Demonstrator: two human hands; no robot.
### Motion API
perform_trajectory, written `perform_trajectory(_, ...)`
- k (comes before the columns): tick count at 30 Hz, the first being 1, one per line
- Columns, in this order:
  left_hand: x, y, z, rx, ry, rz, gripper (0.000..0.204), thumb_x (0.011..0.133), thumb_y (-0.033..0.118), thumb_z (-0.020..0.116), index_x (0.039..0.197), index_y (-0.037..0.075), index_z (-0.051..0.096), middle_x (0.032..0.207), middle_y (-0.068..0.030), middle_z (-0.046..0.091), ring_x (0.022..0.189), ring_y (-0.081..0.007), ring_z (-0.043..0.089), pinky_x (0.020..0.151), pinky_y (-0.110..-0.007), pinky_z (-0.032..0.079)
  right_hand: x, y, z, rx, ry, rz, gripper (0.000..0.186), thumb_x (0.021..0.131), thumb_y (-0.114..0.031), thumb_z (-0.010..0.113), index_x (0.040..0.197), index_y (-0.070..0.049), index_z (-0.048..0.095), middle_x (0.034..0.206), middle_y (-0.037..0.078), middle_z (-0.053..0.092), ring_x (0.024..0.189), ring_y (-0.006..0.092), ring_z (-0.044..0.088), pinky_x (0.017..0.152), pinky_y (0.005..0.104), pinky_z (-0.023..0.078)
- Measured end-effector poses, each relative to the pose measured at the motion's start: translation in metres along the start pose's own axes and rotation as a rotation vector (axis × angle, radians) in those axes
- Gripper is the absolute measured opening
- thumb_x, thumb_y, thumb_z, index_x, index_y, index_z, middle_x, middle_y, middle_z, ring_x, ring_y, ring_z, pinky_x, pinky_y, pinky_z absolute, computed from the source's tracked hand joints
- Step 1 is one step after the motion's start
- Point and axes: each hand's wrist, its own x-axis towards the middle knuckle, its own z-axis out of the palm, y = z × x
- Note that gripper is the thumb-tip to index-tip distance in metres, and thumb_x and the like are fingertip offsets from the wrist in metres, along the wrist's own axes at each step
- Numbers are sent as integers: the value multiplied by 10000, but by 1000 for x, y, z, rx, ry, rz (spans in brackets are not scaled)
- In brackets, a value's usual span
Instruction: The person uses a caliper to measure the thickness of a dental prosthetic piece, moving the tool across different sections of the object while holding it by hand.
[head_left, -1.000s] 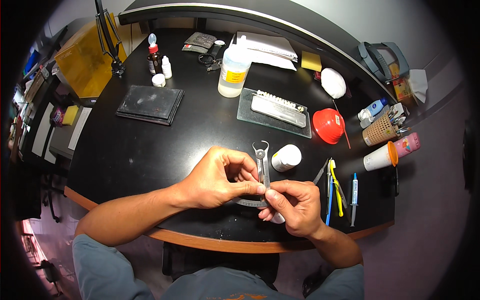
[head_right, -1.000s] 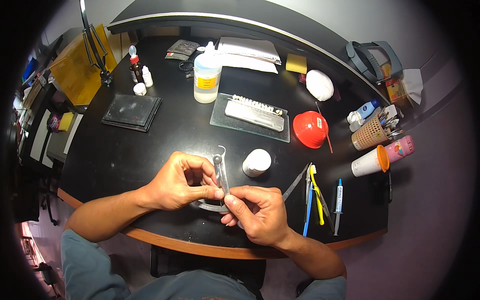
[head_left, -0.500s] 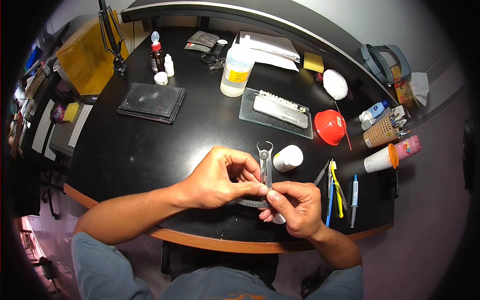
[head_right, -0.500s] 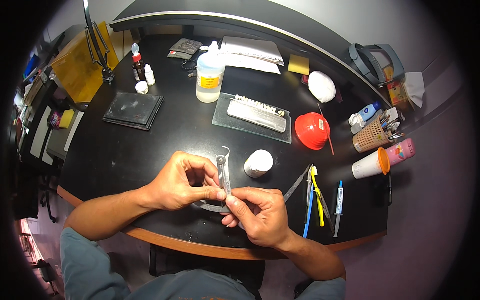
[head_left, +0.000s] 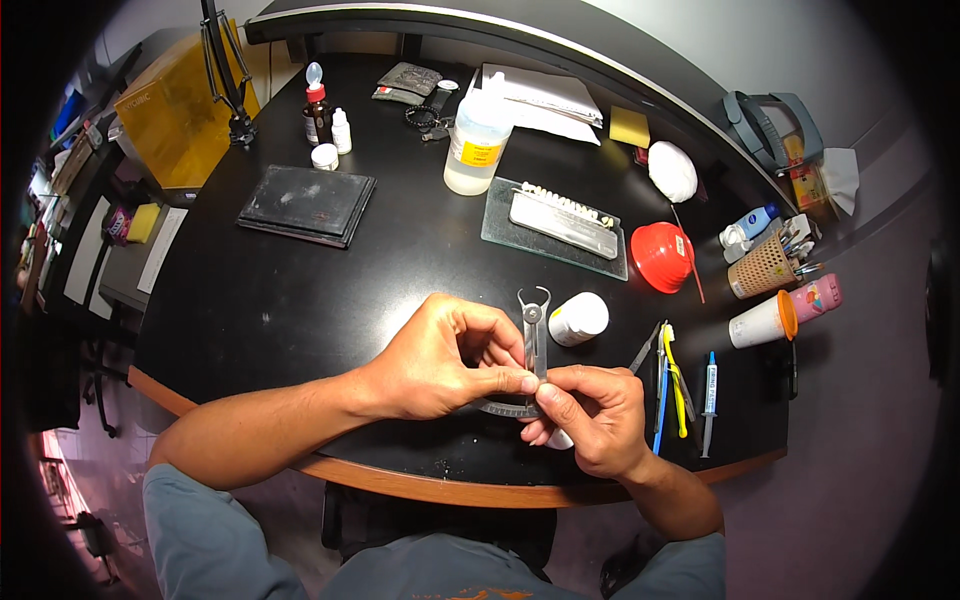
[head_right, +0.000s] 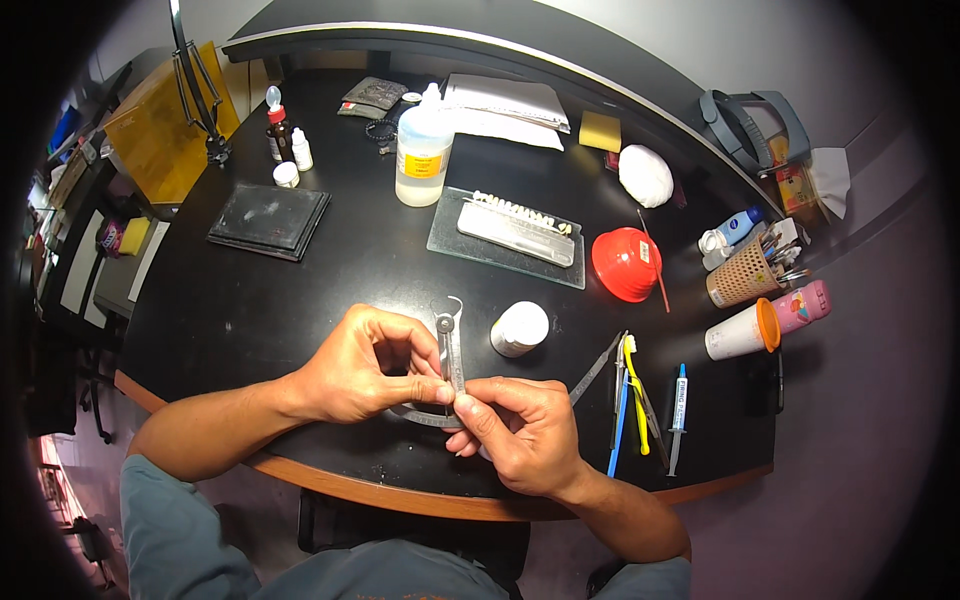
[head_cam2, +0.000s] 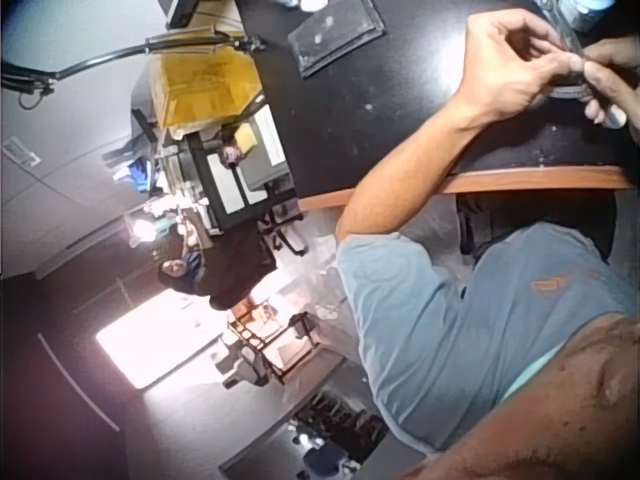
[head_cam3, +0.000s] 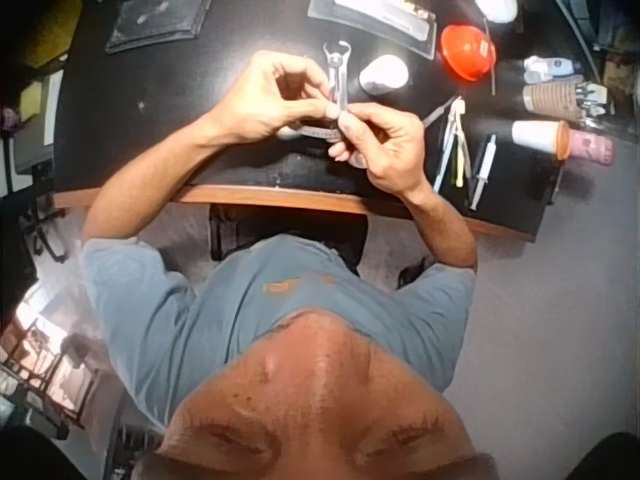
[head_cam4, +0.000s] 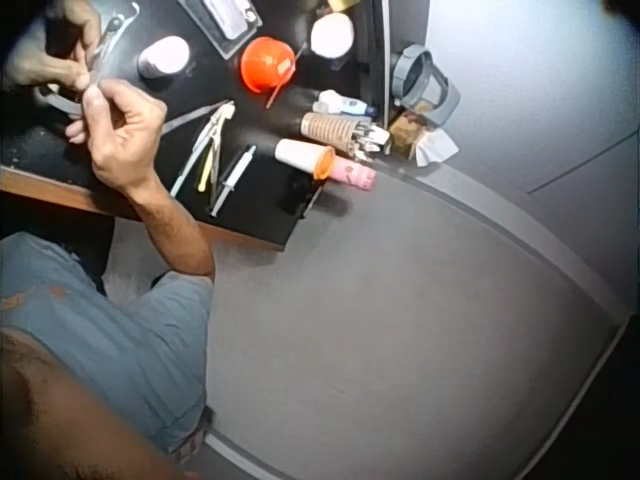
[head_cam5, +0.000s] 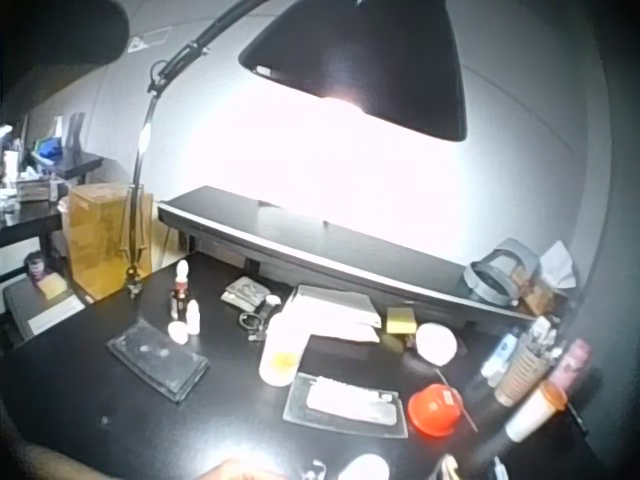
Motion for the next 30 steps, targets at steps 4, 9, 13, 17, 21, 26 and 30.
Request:
perform_trajectory(4, 0, 2, 0, -22, -8, -17, 145, 837, 11, 825, 911, -15, 704, 866, -65, 728, 825, -103, 698, 761, -254, 568, 0, -3, 0, -15, 14, -18, 163, 1003, -34, 607, 1014, 90, 710, 831, 123, 714, 660, 150, 722, 550, 235, 573)
perform_trajectory(9, 5, 9, -14, 27, -43, -49, 148, 835, 1, 823, 932, -22, 715, 878, -70, 731, 826, -105, 696, 778, -262, 562, 0, -4, -12, -24, 107, 8, 137, 985, -24, 615, 936, 68, 703, 768, 92, 691, 625, 121, 695, 545, 228, 552)
perform_trajectory(13, 5, 11, -16, 101, -89, -41, 152, 828, 11, 832, 928, -18, 722, 882, -68, 732, 820, -100, 689, 793, -268, 553, 0, -3, -16, -39, 110, -25, 128, 978, -19, 621, 929, 67, 703, 770, 88, 689, 610, 112, 681, 536, 224, 538)
perform_trajectory(17, 6, 10, -15, 126, -80, -36, 152, 824, 18, 838, 912, -16, 719, 884, -64, 731, 819, -98, 688, 797, -265, 551, 1, -4, -15, -59, 105, -35, 121, 971, -6, 625, 929, 78, 702, 791, 94, 694, 612, 114, 684, 538, 224, 542)
perform_trajectory(21, 5, 6, -10, 70, -46, -54, 147, 825, 23, 839, 880, -13, 708, 883, -67, 730, 817, -100, 690, 776, -257, 552, 2, -2, -9, -21, 83, -32, 115, 968, 1, 628, 944, 84, 705, 808, 104, 699, 619, 123, 695, 538, 225, 551)
perform_trajectory(26, 1, 3, -2, 62, -4, -24, 159, 820, 1, 836, 831, -19, 678, 871, -102, 729, 836, -123, 711, 747, -256, 566, 2, -1, -2, -58, 32, -24, 118, 969, 4, 631, 956, 91, 710, 801, 113, 706, 642, 138, 715, 536, 230, 565)
perform_trajectory(30, 0, -1, 1, 72, 43, -29, 165, 824, -1, 832, 825, -26, 669, 873, -98, 729, 816, -124, 713, 736, -255, 569, 3, -1, 2, -79, 30, -33, 115, 967, 9, 634, 949, 92, 711, 792, 116, 712, 649, 141, 720, 542, 231, 572)
